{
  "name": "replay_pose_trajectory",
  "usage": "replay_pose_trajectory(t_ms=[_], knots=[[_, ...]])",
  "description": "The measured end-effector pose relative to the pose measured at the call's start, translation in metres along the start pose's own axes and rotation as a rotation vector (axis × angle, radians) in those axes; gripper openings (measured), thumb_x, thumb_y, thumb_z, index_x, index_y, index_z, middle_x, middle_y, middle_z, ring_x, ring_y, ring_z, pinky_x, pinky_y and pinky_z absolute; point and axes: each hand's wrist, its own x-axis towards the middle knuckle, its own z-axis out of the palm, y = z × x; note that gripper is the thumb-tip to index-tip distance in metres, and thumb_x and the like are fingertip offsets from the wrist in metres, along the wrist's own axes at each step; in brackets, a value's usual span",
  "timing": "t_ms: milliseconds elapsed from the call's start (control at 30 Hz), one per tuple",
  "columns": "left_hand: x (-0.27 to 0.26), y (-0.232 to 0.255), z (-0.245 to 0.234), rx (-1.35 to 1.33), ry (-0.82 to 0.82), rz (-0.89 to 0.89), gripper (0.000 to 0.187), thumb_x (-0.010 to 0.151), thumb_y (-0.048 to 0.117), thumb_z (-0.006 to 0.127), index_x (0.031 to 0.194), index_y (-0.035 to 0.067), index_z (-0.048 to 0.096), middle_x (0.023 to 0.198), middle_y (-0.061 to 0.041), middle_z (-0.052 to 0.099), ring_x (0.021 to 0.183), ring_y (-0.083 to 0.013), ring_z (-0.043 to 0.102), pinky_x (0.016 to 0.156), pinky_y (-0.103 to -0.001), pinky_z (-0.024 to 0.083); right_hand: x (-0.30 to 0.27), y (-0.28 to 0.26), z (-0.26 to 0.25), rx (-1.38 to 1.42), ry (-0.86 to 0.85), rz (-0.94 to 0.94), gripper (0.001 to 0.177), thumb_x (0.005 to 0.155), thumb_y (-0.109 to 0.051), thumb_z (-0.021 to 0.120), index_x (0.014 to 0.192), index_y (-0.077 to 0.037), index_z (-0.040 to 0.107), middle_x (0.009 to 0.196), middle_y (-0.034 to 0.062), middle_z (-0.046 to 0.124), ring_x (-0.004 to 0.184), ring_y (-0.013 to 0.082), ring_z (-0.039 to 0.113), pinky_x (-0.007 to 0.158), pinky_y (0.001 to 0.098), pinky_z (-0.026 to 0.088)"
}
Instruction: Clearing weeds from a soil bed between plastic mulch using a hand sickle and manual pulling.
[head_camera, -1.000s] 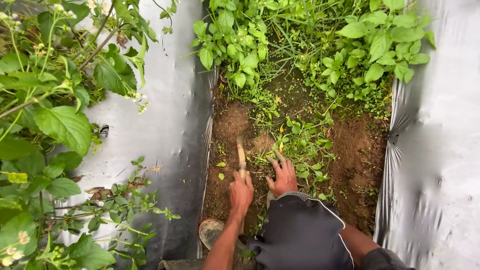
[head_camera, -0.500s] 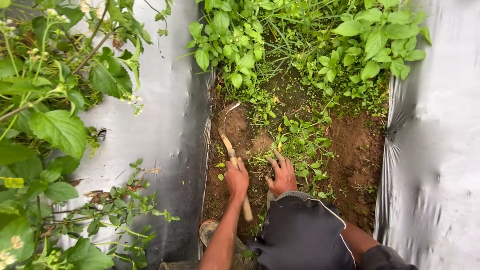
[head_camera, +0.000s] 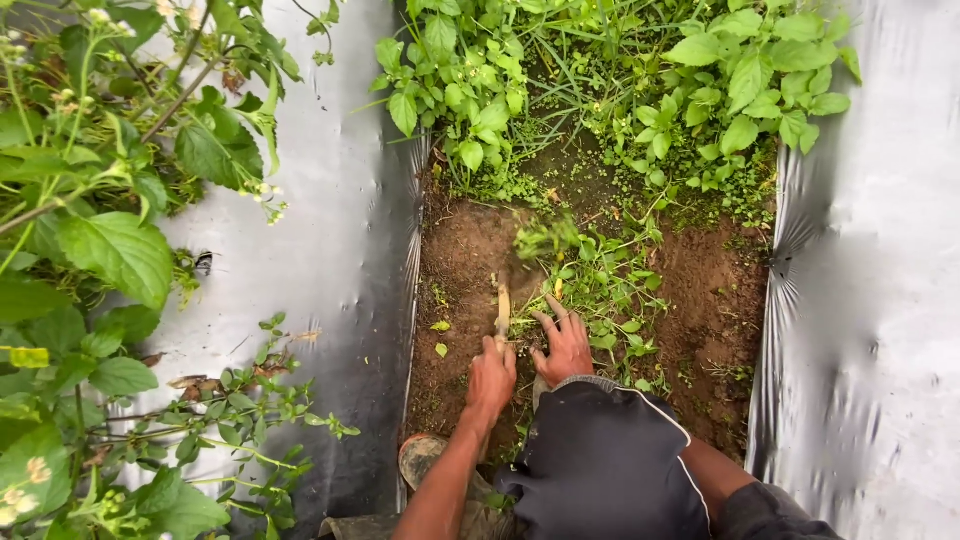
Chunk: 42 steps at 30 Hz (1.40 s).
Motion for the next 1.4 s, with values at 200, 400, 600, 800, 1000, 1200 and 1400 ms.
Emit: replay_pose_trajectory(t_ms=[200, 400, 600, 800, 1000, 1200, 1400], knots=[[0.02, 0.014, -0.02, -0.185, 0.282, -0.124, 0.033, 0.108, 0.032, 0.044, 0.113, 0.001, 0.051, 0.068, -0.02, 0.065, 0.054, -0.0314, 0.066, 0.048, -0.04, 0.048, -0.001, 0.0, 0.0, 0.022, -0.028, 0.034, 0.071, 0.073, -0.028, 0.082, 0.138, -0.026, 0.054, 0.159, 0.0054, 0.037, 0.127, 0.0372, 0.052, 0.113, 0.0566, 0.042], [-0.008, 0.002, -0.011, -0.033, 0.054, -0.037, 0.029, 0.109, 0.036, 0.047, 0.115, 0.008, 0.054, 0.069, -0.014, 0.066, 0.054, -0.0266, 0.066, 0.047, -0.038, 0.054, -0.001, -0.002, -0.003, 0.0, -0.055, 0.039, 0.071, 0.075, -0.028, 0.082, 0.139, -0.028, 0.053, 0.161, 0.0047, 0.034, 0.126, 0.0353, 0.053, 0.114, 0.0562, 0.042], [-0.016, 0.025, -0.009, -0.063, 0.133, -0.089, 0.034, 0.111, 0.034, 0.042, 0.12, 0.003, 0.054, 0.069, -0.014, 0.064, 0.055, -0.0248, 0.065, 0.049, -0.033, 0.053, 0.002, -0.007, -0.01, 0.036, -0.103, 0.069, 0.069, 0.078, -0.028, 0.08, 0.14, -0.027, 0.051, 0.161, 0.0052, 0.033, 0.13, 0.0372, 0.053, 0.115, 0.0585, 0.041], [-0.011, 0.011, -0.008, -0.07, 0.238, -0.078, 0.037, 0.108, 0.043, 0.041, 0.114, 0.007, 0.05, 0.07, -0.021, 0.068, 0.06, -0.0339, 0.071, 0.053, -0.044, 0.055, 0.002, -0.007, -0.012, 0.012, -0.064, 0.046, 0.068, 0.076, -0.028, 0.081, 0.139, -0.026, 0.053, 0.158, 0.0053, 0.036, 0.127, 0.0371, 0.054, 0.113, 0.0576, 0.043], [-0.025, -0.009, 0.022, 0.091, 0.13, 0.035, 0.038, 0.106, 0.046, 0.046, 0.111, 0.008, 0.05, 0.069, -0.025, 0.068, 0.064, -0.0411, 0.073, 0.055, -0.05, 0.057, 0.001, -0.003, -0.009, 0.043, -0.006, 0.016, 0.067, 0.075, -0.029, 0.081, 0.137, -0.026, 0.054, 0.155, 0.0052, 0.039, 0.125, 0.0345, 0.055, 0.112, 0.0543, 0.044], [-0.007, 0.017, -0.005, -0.135, 0.269, -0.094, 0.034, 0.11, 0.035, 0.04, 0.113, 0.002, 0.05, 0.068, -0.02, 0.065, 0.057, -0.0308, 0.069, 0.05, -0.039, 0.053, -0.005, 0.007, 0.006, 0.104, 0.057, -0.009, 0.067, 0.072, -0.025, 0.083, 0.134, -0.022, 0.057, 0.145, 0.0086, 0.047, 0.123, 0.0365, 0.056, 0.111, 0.0553, 0.045], [-0.03, 0.012, -0.007, -0.06, 0.036, -0.044, 0.031, 0.111, 0.033, 0.044, 0.119, 0.005, 0.052, 0.069, -0.014, 0.065, 0.056, -0.0275, 0.067, 0.051, -0.038, 0.056, -0.01, 0.023, 0.029, 0.082, 0.088, -0.016, 0.074, 0.067, -0.025, 0.084, 0.135, -0.025, 0.055, 0.145, 0.005, 0.047, 0.12, 0.0331, 0.057, 0.111, 0.0523, 0.045]])
